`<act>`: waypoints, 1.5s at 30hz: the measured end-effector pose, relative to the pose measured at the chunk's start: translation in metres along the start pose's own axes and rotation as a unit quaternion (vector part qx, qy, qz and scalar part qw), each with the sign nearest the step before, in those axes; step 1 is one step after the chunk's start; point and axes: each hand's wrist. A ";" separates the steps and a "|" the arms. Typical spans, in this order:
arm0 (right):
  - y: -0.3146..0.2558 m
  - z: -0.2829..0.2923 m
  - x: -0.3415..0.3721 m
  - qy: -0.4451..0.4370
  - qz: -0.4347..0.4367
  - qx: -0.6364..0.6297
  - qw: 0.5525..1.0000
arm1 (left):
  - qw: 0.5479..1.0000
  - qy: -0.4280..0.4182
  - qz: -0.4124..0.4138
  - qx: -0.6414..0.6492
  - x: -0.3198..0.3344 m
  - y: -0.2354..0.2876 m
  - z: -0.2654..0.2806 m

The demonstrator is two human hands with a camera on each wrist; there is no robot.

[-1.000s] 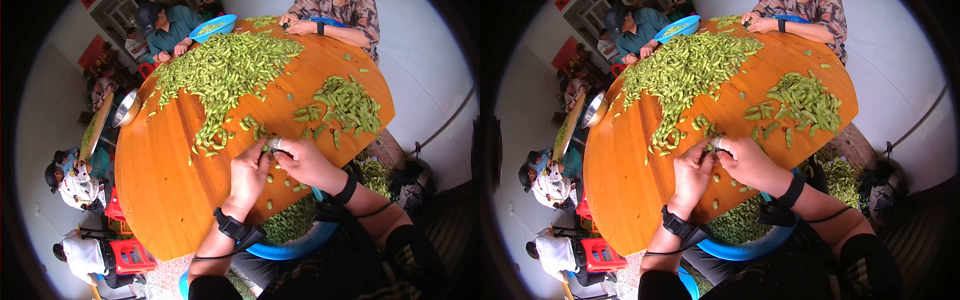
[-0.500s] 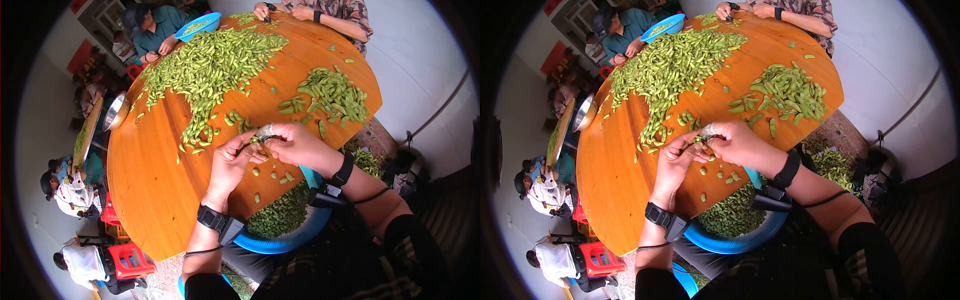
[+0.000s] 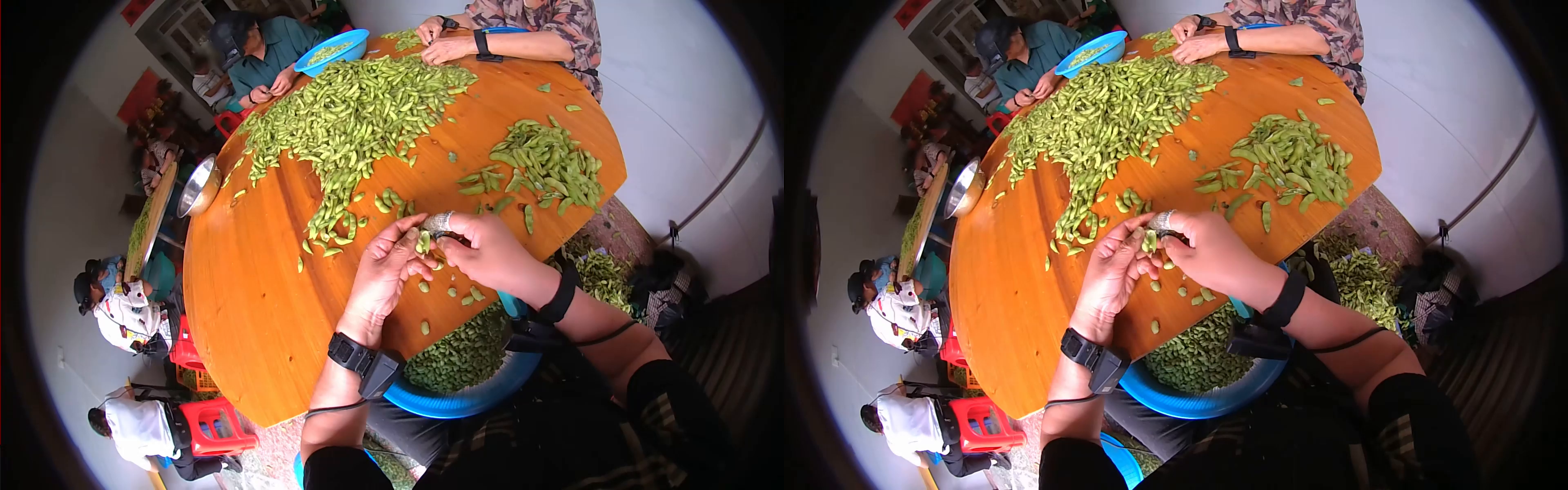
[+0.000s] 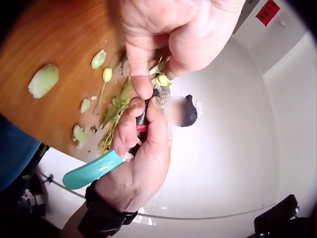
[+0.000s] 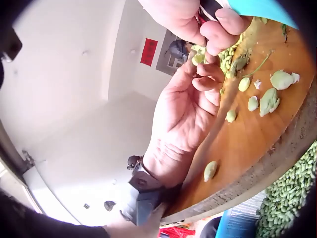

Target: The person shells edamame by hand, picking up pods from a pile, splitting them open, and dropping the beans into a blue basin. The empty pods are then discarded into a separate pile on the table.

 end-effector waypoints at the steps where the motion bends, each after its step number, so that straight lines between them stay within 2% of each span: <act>1: 0.006 -0.003 -0.002 0.019 0.073 0.014 0.997 | 1.000 -0.003 0.004 0.014 0.001 0.000 -0.001; 6: -0.023 0.003 0.015 0.009 -0.001 -0.046 0.999 | 0.999 -0.025 0.012 0.039 0.001 0.002 -0.001; 8: -0.026 0.004 0.015 0.001 -0.031 -0.053 0.998 | 0.998 -0.055 0.012 0.003 0.001 0.001 0.001; 10: -0.024 0.004 0.015 0.026 -0.044 -0.090 0.995 | 0.999 -0.041 0.006 -0.009 0.002 0.003 -0.001; 11: -0.020 0.010 0.011 0.079 -0.062 -0.015 0.995 | 0.999 -0.028 -0.001 -0.022 0.003 0.006 -0.002; 16: 0.002 0.050 -0.003 0.151 -0.109 -0.052 0.981 | 0.996 0.011 -0.005 -0.090 0.004 0.008 -0.003; 17: 0.006 0.057 0.000 0.151 -0.109 -0.051 0.981 | 0.991 0.012 -0.015 -0.132 0.004 0.008 -0.003; 19: 0.005 0.065 0.006 0.112 -0.123 0.053 0.985 | 0.985 0.013 -0.023 -0.172 0.003 0.006 -0.001; 21: 0.004 0.058 0.011 0.109 -0.101 0.096 0.984 | 0.980 -0.005 -0.039 -0.195 0.000 0.003 0.003; 22: 0.004 0.052 0.013 0.095 -0.035 0.192 0.976 | 0.980 -0.006 -0.038 -0.196 0.001 0.003 0.002; 24: 0.006 0.038 0.017 0.080 0.089 0.360 0.925 | 0.979 -0.001 -0.040 -0.202 0.001 0.004 0.001; 25: 0.006 0.031 0.019 0.042 0.094 0.400 0.911 | 0.978 -0.002 -0.040 -0.203 0.002 0.004 0.001; 28: 0.003 0.024 0.019 0.052 0.096 0.413 0.904 | 0.988 0.008 -0.052 -0.145 0.004 0.003 0.001; 30: 0.009 0.034 0.011 0.077 0.088 0.419 0.900 | 0.998 0.019 -0.026 -0.047 0.003 0.007 0.002; 31: 0.014 0.040 0.006 0.078 0.088 0.420 0.900 | 0.998 0.018 -0.027 -0.046 0.003 0.008 0.002; 33: 0.021 0.054 0.000 0.143 0.048 0.412 0.899 | 1.000 0.013 -0.022 -0.006 0.003 0.011 0.002; 35: 0.020 0.062 0.001 0.148 0.080 0.417 0.893 | 1.000 0.013 -0.024 0.004 0.003 0.013 -0.001; 37: 0.016 0.063 0.005 0.146 0.033 0.363 0.920 | 0.999 0.016 -0.024 0.015 0.003 0.013 0.000; 41: 0.019 0.065 0.004 0.142 0.055 0.353 0.923 | 0.998 0.015 -0.046 -0.028 0.003 0.011 0.003; 43: 0.022 0.067 0.003 0.112 0.026 0.288 0.951 | 0.976 -0.033 -0.089 -0.197 0.003 0.003 0.005; 45: 0.023 0.066 0.003 0.116 0.038 0.294 0.948 | 0.965 -0.047 -0.114 -0.232 0.003 -0.005 0.002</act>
Point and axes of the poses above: each hand's wrist, its own x-axis away from the middle knuckle, its own z-axis out of the back of the hand, y = z × x, and after that the axes turned 14 degrees about -z, right-handed
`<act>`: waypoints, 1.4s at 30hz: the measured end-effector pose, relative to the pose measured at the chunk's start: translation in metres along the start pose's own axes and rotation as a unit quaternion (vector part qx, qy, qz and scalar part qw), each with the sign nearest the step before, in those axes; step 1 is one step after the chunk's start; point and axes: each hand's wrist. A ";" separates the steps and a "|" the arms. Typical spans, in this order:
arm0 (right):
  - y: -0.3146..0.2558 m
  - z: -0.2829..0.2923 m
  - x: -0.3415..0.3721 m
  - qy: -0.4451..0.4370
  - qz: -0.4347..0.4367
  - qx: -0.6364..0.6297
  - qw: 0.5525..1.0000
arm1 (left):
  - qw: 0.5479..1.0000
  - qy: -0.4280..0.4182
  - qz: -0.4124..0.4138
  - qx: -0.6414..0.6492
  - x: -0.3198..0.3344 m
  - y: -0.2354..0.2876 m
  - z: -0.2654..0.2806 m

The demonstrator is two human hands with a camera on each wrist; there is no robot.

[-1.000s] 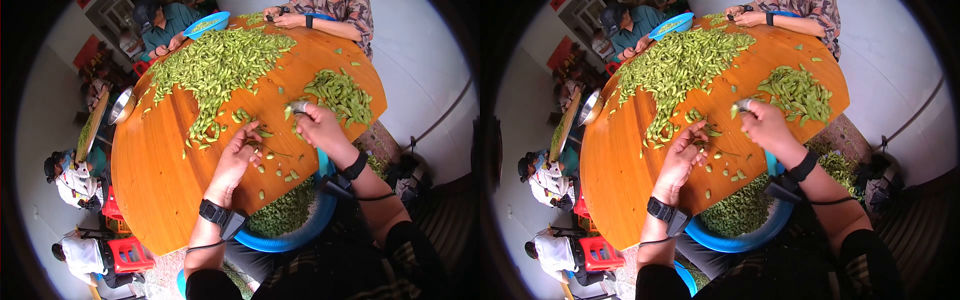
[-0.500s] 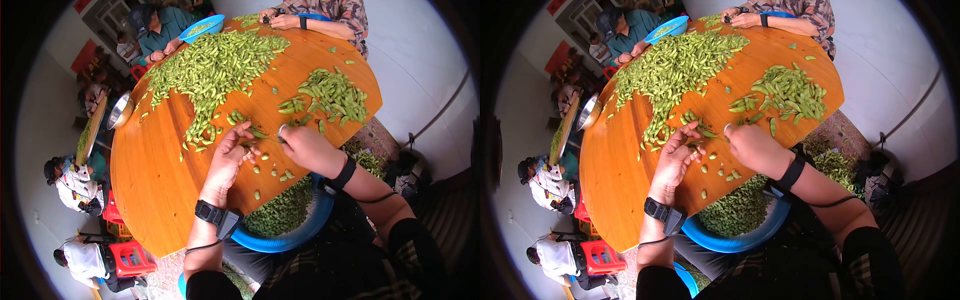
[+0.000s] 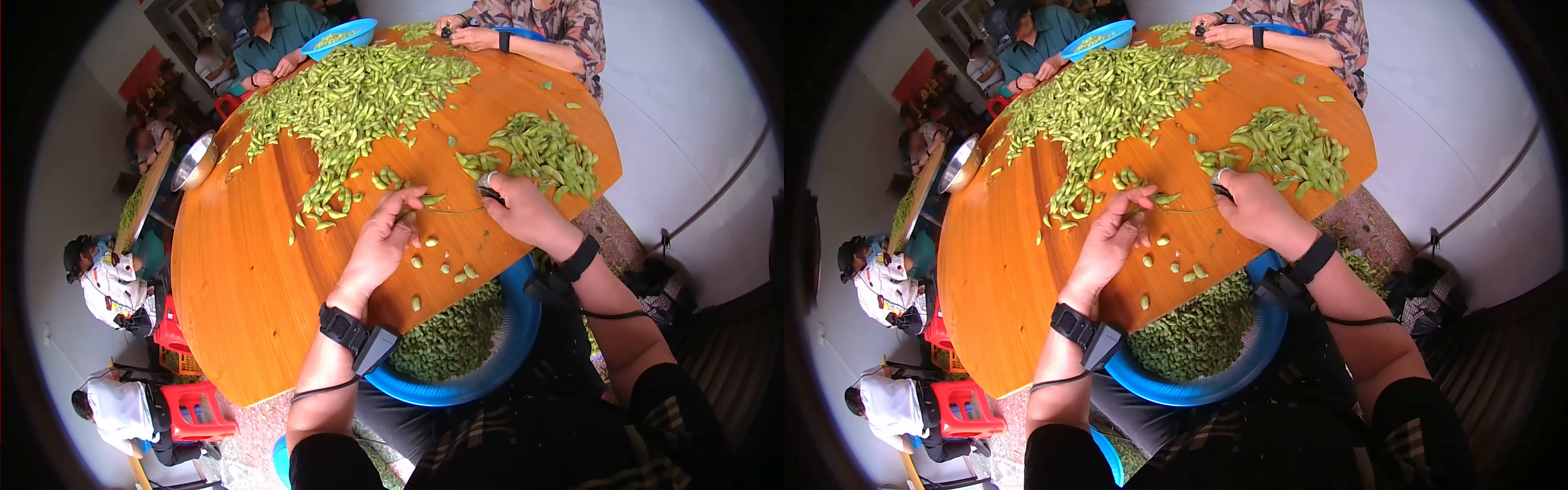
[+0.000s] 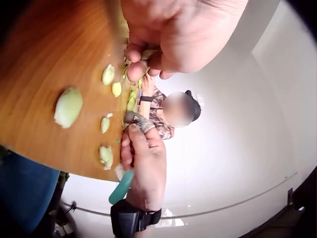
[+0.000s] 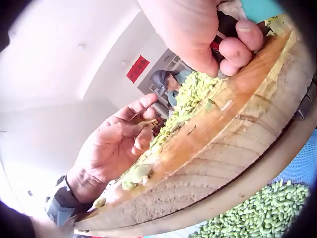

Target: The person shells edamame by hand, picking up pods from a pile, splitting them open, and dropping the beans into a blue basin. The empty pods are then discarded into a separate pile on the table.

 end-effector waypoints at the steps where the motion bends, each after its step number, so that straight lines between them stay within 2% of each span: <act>1: 0.000 0.000 0.000 0.008 0.011 0.005 1.000 | 0.999 -0.021 0.005 -0.044 0.000 0.002 -0.003; 2: 0.001 -0.001 0.000 0.009 0.011 0.005 1.000 | 0.995 -0.041 0.009 -0.087 -0.001 0.003 -0.004; 4: 0.002 0.000 0.000 -0.009 -0.011 -0.010 1.000 | 0.996 -0.026 -0.022 -0.077 -0.002 -0.001 -0.002; 6: -0.001 0.002 0.000 -0.007 -0.012 0.004 1.000 | 0.997 0.040 0.004 -0.069 -0.004 -0.003 0.002; 8: -0.001 0.003 0.001 -0.009 -0.014 0.018 1.000 | 0.994 0.057 0.000 -0.092 -0.002 -0.006 0.004; 10: 0.003 0.001 -0.002 -0.010 -0.022 0.002 1.000 | 0.982 -0.023 -0.010 -0.186 0.000 -0.010 0.012; 12: 0.003 0.001 -0.003 -0.002 -0.017 0.012 1.000 | 0.972 -0.049 -0.031 -0.226 0.006 -0.006 0.005; 14: 0.005 0.000 -0.002 0.005 -0.014 0.021 1.000 | 0.930 -0.125 -0.070 -0.337 0.006 0.003 -0.008; 15: 0.005 0.000 -0.002 -0.001 -0.018 0.011 1.000 | 0.928 -0.143 -0.073 -0.337 0.008 0.008 -0.014; 16: 0.007 0.001 -0.002 -0.007 -0.021 0.001 1.000 | 0.926 -0.145 -0.072 -0.341 0.013 0.009 -0.019; 18: 0.010 -0.001 -0.001 0.002 -0.005 -0.008 1.000 | 0.887 -0.125 -0.125 -0.427 0.027 0.011 -0.029; 19: 0.010 -0.001 -0.001 0.012 0.011 -0.011 1.000 | 0.880 -0.120 -0.125 -0.443 0.033 0.012 -0.033; 23: 0.008 0.002 0.003 0.014 0.002 -0.006 1.000 | 0.896 -0.093 -0.096 -0.422 0.051 0.025 -0.064; 24: 0.007 0.002 0.003 0.014 0.000 -0.006 1.000 | 0.887 -0.084 -0.123 -0.437 0.053 0.025 -0.075; 27: 0.005 0.003 0.004 0.013 0.005 -0.008 1.000 | 0.868 -0.058 -0.137 -0.474 0.063 0.022 -0.096; 29: 0.011 0.001 0.003 0.024 0.037 -0.014 0.999 | 0.884 -0.061 -0.149 -0.438 0.074 0.033 -0.105; 31: 0.011 0.002 0.003 0.018 0.027 -0.036 0.999 | 0.890 -0.055 -0.135 -0.431 0.078 0.047 -0.113; 32: 0.012 0.002 0.003 0.008 0.012 -0.055 0.998 | 0.888 -0.057 -0.138 -0.435 0.073 0.049 -0.109; 34: 0.010 0.003 0.005 0.024 0.029 -0.078 0.996 | 0.839 -0.020 -0.160 -0.519 0.052 0.056 -0.093; 36: 0.003 0.011 0.008 -0.009 -0.017 -0.055 0.998 | 0.849 0.009 -0.165 -0.502 0.014 0.043 -0.072; 38: 0.003 0.012 0.009 -0.003 -0.012 -0.061 0.998 | 0.808 0.034 -0.145 -0.570 -0.017 0.026 -0.055; 39: 0.005 0.011 0.009 -0.004 0.002 -0.063 0.998 | 0.807 0.035 -0.151 -0.570 -0.022 0.014 -0.047; 41: 0.019 0.002 0.004 0.025 0.055 -0.074 0.995 | 0.844 -0.032 -0.089 -0.528 -0.033 -0.005 -0.037; 42: 0.016 0.007 0.003 0.028 0.056 -0.072 0.995 | 0.844 -0.031 -0.093 -0.527 -0.035 -0.001 -0.037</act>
Point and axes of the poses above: each hand's wrist, its own x-axis away from the middle knuckle, its own z-axis out of the back of the hand, y = z × x, and after that the axes turned 14 degrees about -z, right-handed
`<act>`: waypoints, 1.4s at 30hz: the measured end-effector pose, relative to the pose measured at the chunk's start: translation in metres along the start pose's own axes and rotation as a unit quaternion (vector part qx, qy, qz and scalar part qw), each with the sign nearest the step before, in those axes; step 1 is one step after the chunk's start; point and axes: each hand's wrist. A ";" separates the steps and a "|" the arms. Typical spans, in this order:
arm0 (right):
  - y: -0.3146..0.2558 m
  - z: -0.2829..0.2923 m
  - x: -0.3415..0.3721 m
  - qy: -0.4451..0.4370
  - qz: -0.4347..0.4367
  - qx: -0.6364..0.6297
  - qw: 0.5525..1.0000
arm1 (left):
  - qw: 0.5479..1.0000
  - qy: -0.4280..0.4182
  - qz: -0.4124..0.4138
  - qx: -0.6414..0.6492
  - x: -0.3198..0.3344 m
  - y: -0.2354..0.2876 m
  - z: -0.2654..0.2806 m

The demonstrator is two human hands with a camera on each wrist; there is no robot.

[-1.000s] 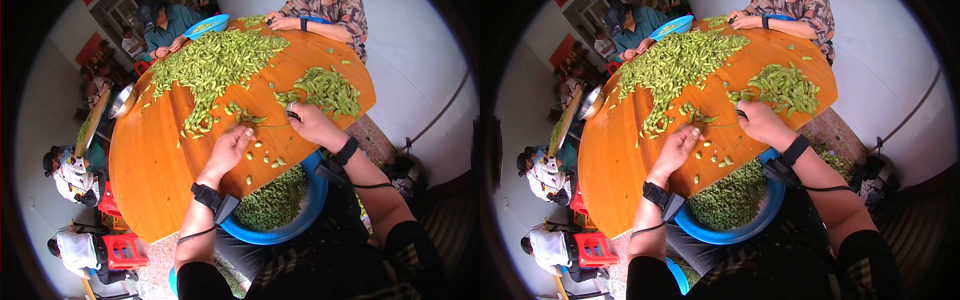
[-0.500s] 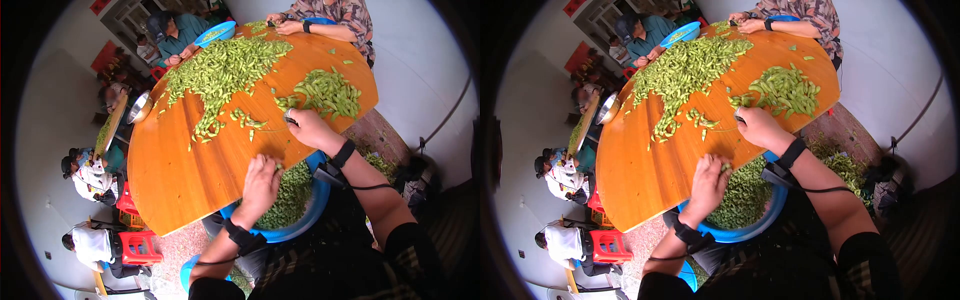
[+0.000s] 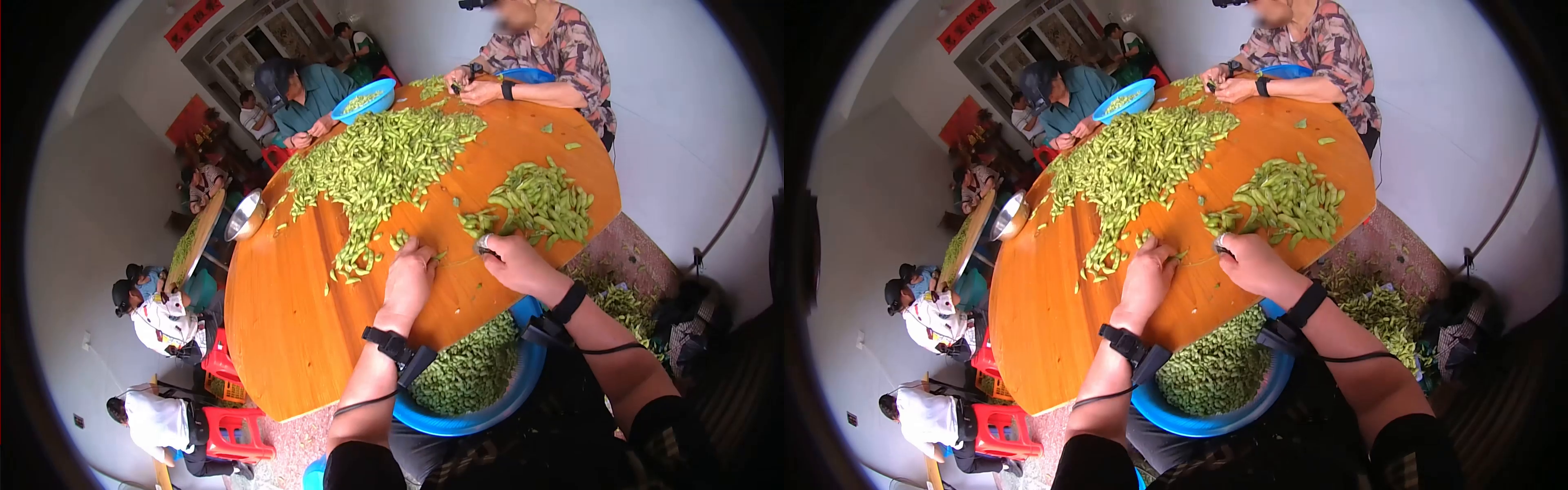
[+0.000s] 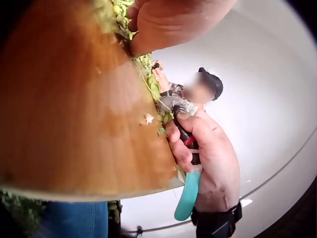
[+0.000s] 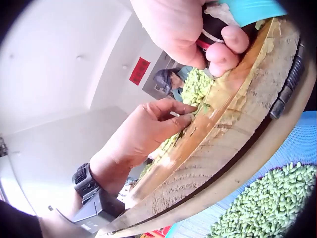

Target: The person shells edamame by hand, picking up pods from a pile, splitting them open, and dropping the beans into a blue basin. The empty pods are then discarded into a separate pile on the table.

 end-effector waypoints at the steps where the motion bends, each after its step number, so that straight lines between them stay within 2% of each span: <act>1: -0.005 0.005 0.001 -0.057 -0.085 -0.083 0.991 | 1.000 -0.005 -0.006 -0.009 0.002 0.002 0.004; 2: -0.007 0.006 0.002 -0.114 -0.170 -0.165 0.965 | 1.000 -0.011 -0.012 -0.019 0.003 0.003 0.007; 4: -0.010 0.004 0.001 -0.109 -0.158 -0.173 0.966 | 1.000 -0.011 -0.021 -0.019 0.003 0.002 0.009; 6: -0.024 -0.003 0.003 -0.094 -0.143 -0.212 0.962 | 0.995 0.057 -0.004 0.086 0.011 0.004 0.011; 7: -0.028 -0.011 0.002 -0.112 -0.150 -0.225 0.956 | 0.984 0.059 0.024 0.167 0.013 0.000 0.007; 8: -0.035 -0.018 0.001 -0.092 -0.102 -0.171 0.976 | 0.984 0.060 0.023 0.167 0.015 -0.002 0.003; 10: -0.041 -0.035 -0.002 0.001 0.009 -0.086 0.996 | 0.906 0.119 0.085 0.397 0.012 0.001 0.000; 11: -0.044 -0.036 0.000 -0.015 -0.015 -0.054 0.998 | 0.833 0.123 0.150 0.519 0.014 0.003 0.003; 12: -0.044 -0.039 0.001 -0.015 -0.016 -0.052 0.998 | 0.831 0.123 0.150 0.521 0.015 0.000 0.002; 14: -0.042 -0.045 0.002 -0.031 0.015 -0.050 0.998 | 0.781 0.119 0.184 0.585 0.019 -0.003 -0.003; 16: -0.047 -0.045 0.004 -0.052 -0.003 -0.075 0.996 | 0.771 0.120 0.186 0.597 0.018 -0.002 -0.006; 18: -0.048 -0.045 0.003 -0.047 -0.035 -0.109 0.992 | 0.800 0.149 0.141 0.564 0.018 -0.003 -0.010; 19: -0.046 -0.043 0.001 -0.034 -0.022 -0.095 0.995 | 0.833 0.139 0.140 0.517 0.018 -0.002 -0.008; 20: -0.050 -0.041 0.001 -0.036 -0.022 -0.093 0.995 | 0.832 0.141 0.142 0.517 0.018 0.000 -0.005; 21: -0.055 -0.037 0.001 -0.101 -0.110 -0.181 0.972 | 0.881 0.133 0.129 0.435 0.018 0.001 -0.002; 22: -0.059 -0.035 0.002 -0.161 -0.197 -0.266 0.930 | 0.922 0.122 0.113 0.350 0.019 0.001 -0.001; 23: -0.060 -0.034 0.003 -0.158 -0.197 -0.271 0.929 | 0.921 0.122 0.112 0.352 0.019 0.000 0.001; 25: -0.066 -0.032 0.003 -0.122 -0.199 -0.265 0.935 | 0.970 0.111 0.045 0.212 0.020 -0.003 0.002; 26: -0.069 -0.030 0.003 -0.089 -0.198 -0.261 0.941 | 0.970 0.113 0.046 0.213 0.020 -0.002 0.001; 28: -0.069 -0.024 -0.001 -0.119 -0.208 -0.259 0.936 | 0.975 0.136 -0.019 0.177 0.019 0.000 -0.001; 29: -0.069 -0.023 -0.002 -0.146 -0.224 -0.263 0.927 | 0.975 0.135 -0.019 0.177 0.020 0.002 0.000; 31: -0.069 -0.021 -0.002 -0.169 -0.241 -0.268 0.917 | 0.955 0.062 0.079 0.278 0.019 0.007 0.008; 34: -0.069 -0.021 0.000 -0.188 -0.231 -0.271 0.915 | 0.950 0.014 0.119 0.289 0.018 0.008 0.013; 35: -0.067 -0.023 0.001 -0.191 -0.234 -0.261 0.917 | 0.950 0.013 0.119 0.289 0.020 0.007 0.010; 37: -0.065 -0.026 0.001 -0.194 -0.236 -0.251 0.919 | 0.968 0.040 0.064 0.237 0.022 0.003 0.005; 42: -0.064 -0.026 0.003 -0.200 -0.230 -0.234 0.923 | 0.975 0.037 0.060 0.210 0.024 0.006 0.007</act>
Point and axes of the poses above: each hand's wrist, its own x-axis away from the middle knuckle, its own z-axis out of the back of the hand, y = z × x, and after that the axes turned 14 degrees about -z, right-handed
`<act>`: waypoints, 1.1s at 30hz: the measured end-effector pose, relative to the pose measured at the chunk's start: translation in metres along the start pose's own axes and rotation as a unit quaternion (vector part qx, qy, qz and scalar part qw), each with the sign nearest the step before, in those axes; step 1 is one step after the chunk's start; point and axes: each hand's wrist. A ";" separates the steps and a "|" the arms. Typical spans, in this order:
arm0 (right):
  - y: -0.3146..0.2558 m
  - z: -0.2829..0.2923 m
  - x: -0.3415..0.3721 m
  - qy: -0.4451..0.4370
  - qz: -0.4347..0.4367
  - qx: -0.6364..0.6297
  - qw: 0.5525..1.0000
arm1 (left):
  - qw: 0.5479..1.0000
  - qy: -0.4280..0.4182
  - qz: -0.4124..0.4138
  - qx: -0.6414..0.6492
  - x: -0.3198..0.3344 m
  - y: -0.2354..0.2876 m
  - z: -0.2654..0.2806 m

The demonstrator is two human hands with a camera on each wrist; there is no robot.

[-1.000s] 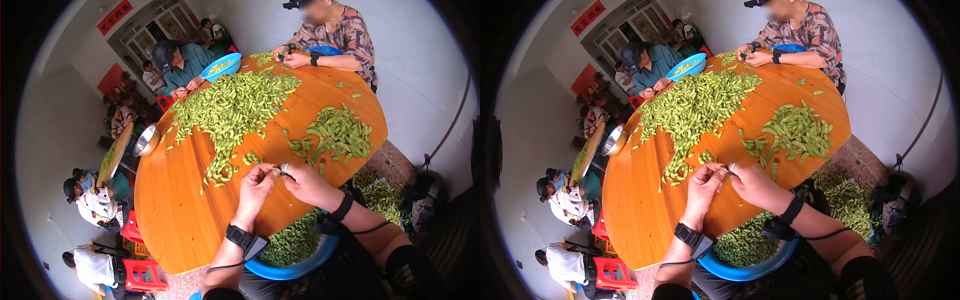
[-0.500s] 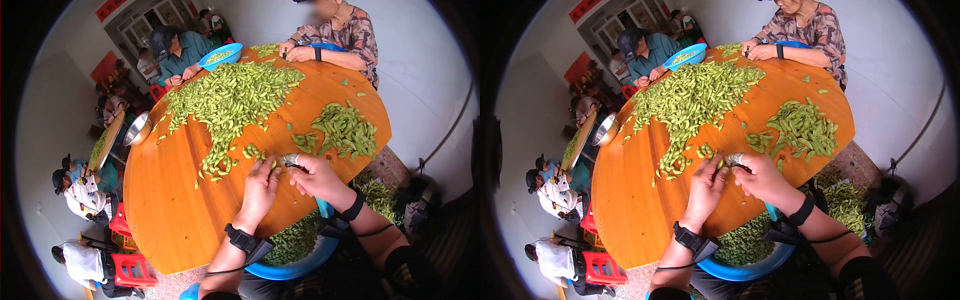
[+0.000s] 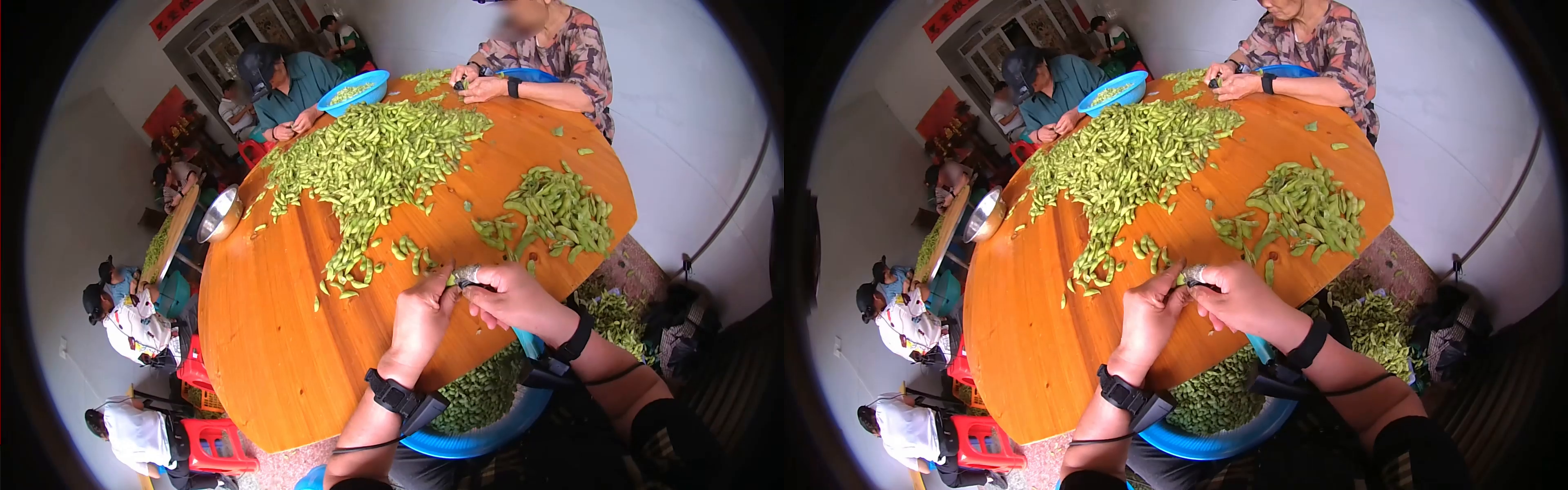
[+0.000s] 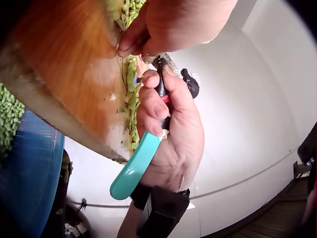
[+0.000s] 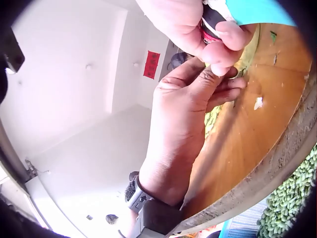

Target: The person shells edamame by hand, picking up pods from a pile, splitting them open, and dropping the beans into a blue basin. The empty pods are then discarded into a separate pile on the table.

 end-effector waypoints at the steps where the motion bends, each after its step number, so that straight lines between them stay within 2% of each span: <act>1: 0.000 0.001 -0.001 0.001 0.002 0.001 1.000 | 1.000 0.004 -0.007 0.005 0.000 0.000 0.000; 4: 0.002 0.001 0.000 -0.010 0.010 -0.023 1.000 | 1.000 0.010 0.016 0.025 0.001 0.003 -0.001; 7: 0.003 0.002 0.001 -0.016 -0.025 -0.091 0.995 | 0.997 0.022 0.034 0.069 0.002 -0.002 -0.005; 11: 0.006 0.002 0.000 -0.023 -0.034 -0.128 0.991 | 0.997 0.009 0.027 0.073 0.002 0.001 -0.005; 14: 0.009 0.008 0.001 -0.045 -0.033 -0.145 0.988 | 0.991 0.004 0.030 0.133 0.001 -0.005 -0.005; 16: 0.011 0.012 0.003 -0.067 -0.025 -0.160 0.985 | 0.955 -0.025 0.060 0.288 0.000 -0.007 -0.002; 17: 0.009 0.013 0.004 -0.080 -0.033 -0.181 0.980 | 0.956 -0.024 0.060 0.288 -0.001 -0.007 -0.001; 19: 0.007 0.019 0.004 -0.093 -0.038 -0.201 0.974 | 0.896 -0.016 0.113 0.428 -0.004 -0.004 0.004; 20: 0.009 0.023 0.003 -0.097 -0.041 -0.202 0.974 | 0.897 -0.015 0.113 0.428 -0.006 -0.004 0.006; 22: 0.006 0.026 0.006 -0.100 -0.047 -0.203 0.973 | 0.855 -0.029 0.162 0.491 -0.009 -0.003 0.007; 24: -0.002 0.021 0.016 -0.034 -0.017 -0.128 0.991 | 0.854 -0.004 0.180 0.489 -0.010 -0.001 0.005; 25: -0.002 0.017 0.018 0.003 0.001 -0.091 0.996 | 0.887 -0.008 0.164 0.432 -0.008 -0.007 0.004; 26: 0.002 0.013 0.017 0.002 -0.001 -0.092 0.996 | 0.916 -0.012 0.145 0.374 -0.006 -0.009 0.004; 28: 0.012 0.006 0.012 0.066 0.098 -0.024 0.993 | 0.903 -0.005 0.161 0.397 -0.006 -0.003 0.005; 29: 0.012 0.007 0.013 0.065 0.096 -0.023 0.993 | 0.909 -0.011 0.152 0.387 -0.005 -0.004 0.003; 31: 0.009 0.008 0.015 0.041 0.017 -0.070 0.997 | 0.914 -0.015 0.149 0.376 -0.003 -0.004 0.000; 33: 0.008 0.009 0.013 0.045 0.013 -0.060 0.997 | 0.920 -0.028 0.161 0.357 -0.003 -0.004 -0.003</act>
Point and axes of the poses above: each hand's wrist, its own x-axis away from the middle knuckle, its own z-axis out of the back of the hand, y = z × x, and after that the axes turned 14 degrees about -z, right-handed
